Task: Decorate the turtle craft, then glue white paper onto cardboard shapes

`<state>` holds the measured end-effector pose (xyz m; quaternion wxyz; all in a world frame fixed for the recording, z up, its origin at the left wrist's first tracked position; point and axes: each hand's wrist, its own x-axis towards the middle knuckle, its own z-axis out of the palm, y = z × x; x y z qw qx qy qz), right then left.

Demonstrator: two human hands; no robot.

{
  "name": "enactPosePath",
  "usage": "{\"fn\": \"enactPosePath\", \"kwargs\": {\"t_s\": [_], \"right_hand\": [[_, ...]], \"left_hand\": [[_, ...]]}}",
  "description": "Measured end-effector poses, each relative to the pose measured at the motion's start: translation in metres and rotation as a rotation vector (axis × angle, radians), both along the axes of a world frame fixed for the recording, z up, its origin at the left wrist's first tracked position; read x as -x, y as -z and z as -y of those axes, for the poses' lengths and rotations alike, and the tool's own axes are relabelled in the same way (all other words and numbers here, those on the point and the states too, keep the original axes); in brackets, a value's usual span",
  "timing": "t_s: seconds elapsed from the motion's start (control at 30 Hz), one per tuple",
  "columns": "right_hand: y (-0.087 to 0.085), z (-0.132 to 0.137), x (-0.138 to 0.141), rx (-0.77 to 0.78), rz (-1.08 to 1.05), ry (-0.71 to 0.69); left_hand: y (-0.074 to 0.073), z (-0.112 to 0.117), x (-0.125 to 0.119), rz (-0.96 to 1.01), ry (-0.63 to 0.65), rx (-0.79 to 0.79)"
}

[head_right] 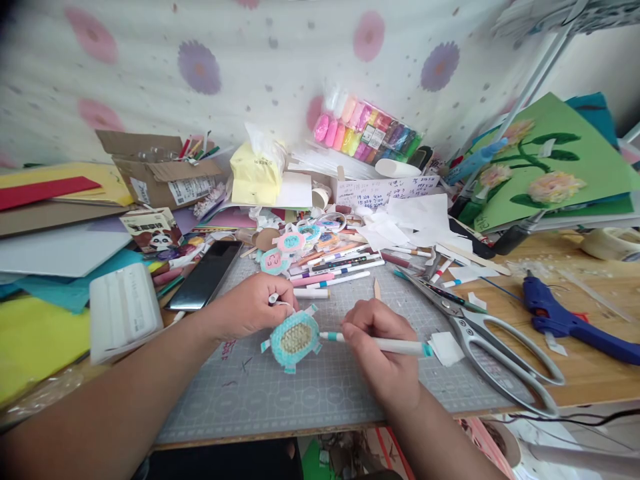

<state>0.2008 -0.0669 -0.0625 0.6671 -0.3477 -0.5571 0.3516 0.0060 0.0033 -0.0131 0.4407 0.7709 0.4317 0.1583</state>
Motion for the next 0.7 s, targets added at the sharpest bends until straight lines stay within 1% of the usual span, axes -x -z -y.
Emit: {"fn": "enactPosePath", "kwargs": {"t_s": [0.1, 0.23, 0.3, 0.43, 0.57, 0.7], "right_hand": [[-0.0006, -0.0003, 0.0004, -0.021, -0.046, -0.006], [0.0001, 0.0012, 0.0007, -0.001, 0.040, -0.010], [0.0011, 0.0021, 0.0003, -0.008, 0.034, -0.041], [0.0013, 0.0031, -0.0001, -0.015, 0.038, 0.002], [0.0009, 0.0034, -0.0007, -0.002, 0.090, -0.030], [0.0042, 0.0037, -0.0023, 0.002, 0.071, -0.022]], "left_hand": [[-0.0002, -0.0003, -0.0002, 0.003, 0.004, 0.005], [0.0001, -0.0005, 0.0000, -0.002, -0.002, 0.010], [0.0002, -0.0004, 0.0001, -0.004, -0.005, 0.014], [0.0004, -0.0003, 0.0004, -0.003, -0.011, 0.012], [0.0010, -0.0009, 0.0006, -0.003, -0.014, 0.008], [0.0013, -0.0009, 0.0008, 0.005, -0.010, 0.009]]}}
